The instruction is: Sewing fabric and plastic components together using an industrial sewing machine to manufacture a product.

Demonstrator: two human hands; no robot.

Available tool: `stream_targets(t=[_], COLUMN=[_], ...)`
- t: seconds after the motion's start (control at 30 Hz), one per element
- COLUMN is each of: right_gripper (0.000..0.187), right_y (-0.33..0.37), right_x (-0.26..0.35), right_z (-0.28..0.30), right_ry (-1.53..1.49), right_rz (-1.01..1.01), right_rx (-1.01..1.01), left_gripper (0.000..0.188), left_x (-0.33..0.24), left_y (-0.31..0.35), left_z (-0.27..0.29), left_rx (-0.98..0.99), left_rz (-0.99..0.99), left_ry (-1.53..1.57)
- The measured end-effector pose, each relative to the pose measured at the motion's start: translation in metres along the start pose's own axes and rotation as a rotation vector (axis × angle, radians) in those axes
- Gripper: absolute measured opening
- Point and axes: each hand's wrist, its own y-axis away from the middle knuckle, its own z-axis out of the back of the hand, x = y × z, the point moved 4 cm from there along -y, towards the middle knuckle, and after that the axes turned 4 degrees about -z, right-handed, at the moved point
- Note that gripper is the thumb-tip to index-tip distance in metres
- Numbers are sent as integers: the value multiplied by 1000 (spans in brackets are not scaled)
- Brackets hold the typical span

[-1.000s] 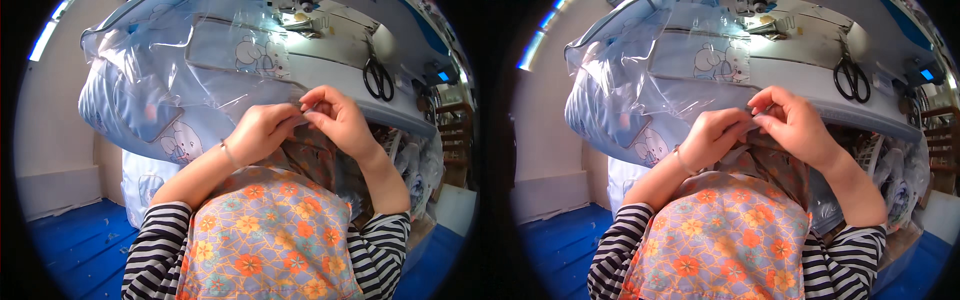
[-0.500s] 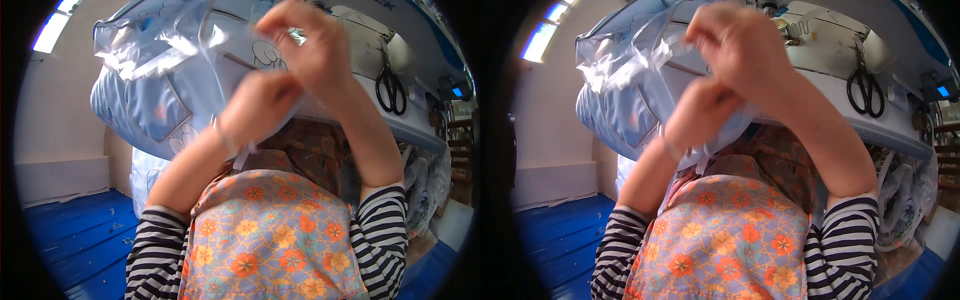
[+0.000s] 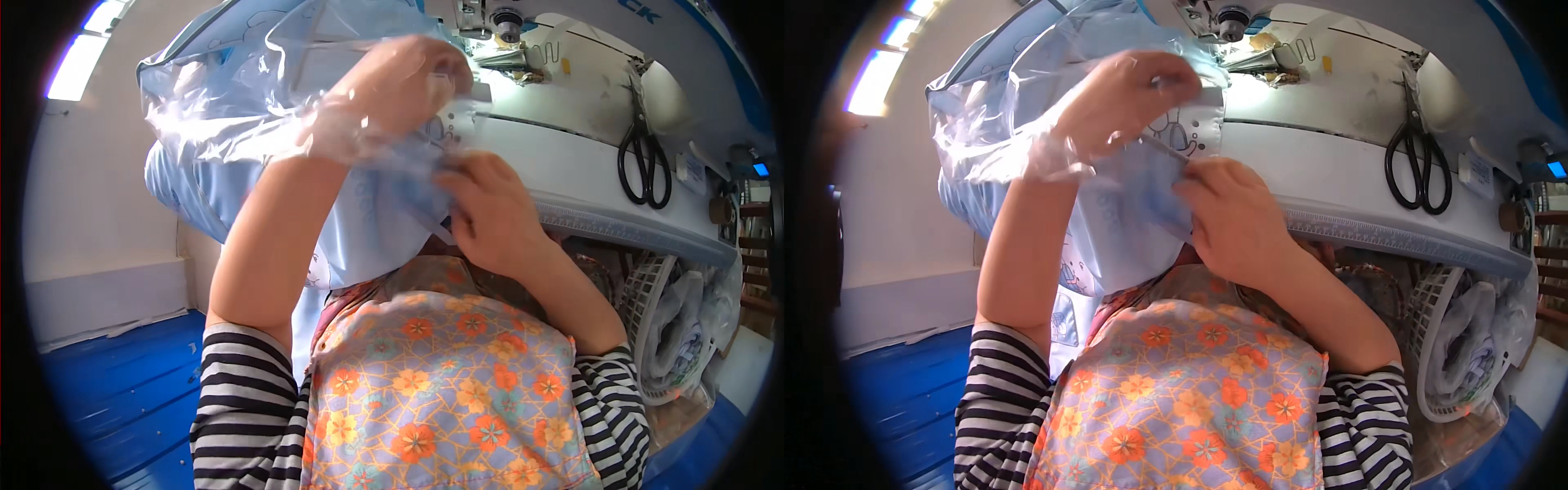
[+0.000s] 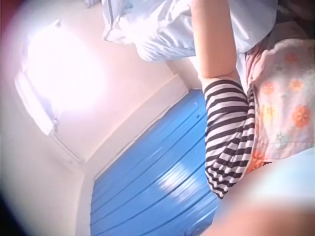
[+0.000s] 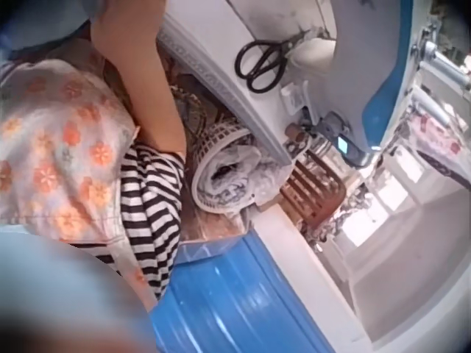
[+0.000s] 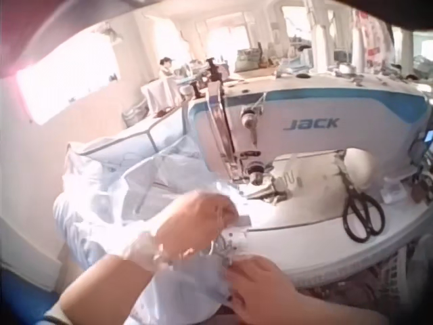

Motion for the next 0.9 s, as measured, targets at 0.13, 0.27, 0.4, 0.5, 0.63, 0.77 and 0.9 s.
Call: stream_targets(t=[0.13, 0.27, 0.4, 0.5, 0.63, 0.77, 0.9], right_gripper=[39, 39, 35, 26, 15, 17, 21], right_y=[0, -5, -36, -58, -45, -16, -4], right_x=[2, 0, -7, 12, 27, 35, 9], right_z=[-10, -7, 10, 12, 20, 12, 3], right_ry=[192, 60, -22, 292, 129, 35, -84], right_rz=[140, 133, -77, 275, 325, 299, 0], right_rx=[90, 187, -79, -282, -315, -198, -237], left_gripper=[24, 27, 22, 17, 15, 20, 24], left_x=[31, 58, 78, 71, 81, 62, 62], left_y=[-27, -20, -12, -11, -9, -26, -37], left_z=[-18, -36, -41, -46, -46, -43, -42], left_rx=[-9, -199, -187, -27, -226, -255, -195], left_rz=[92, 47, 153, -48, 285, -42, 71], left_ry=[-210, -149, 26, -156, 245, -229, -258])
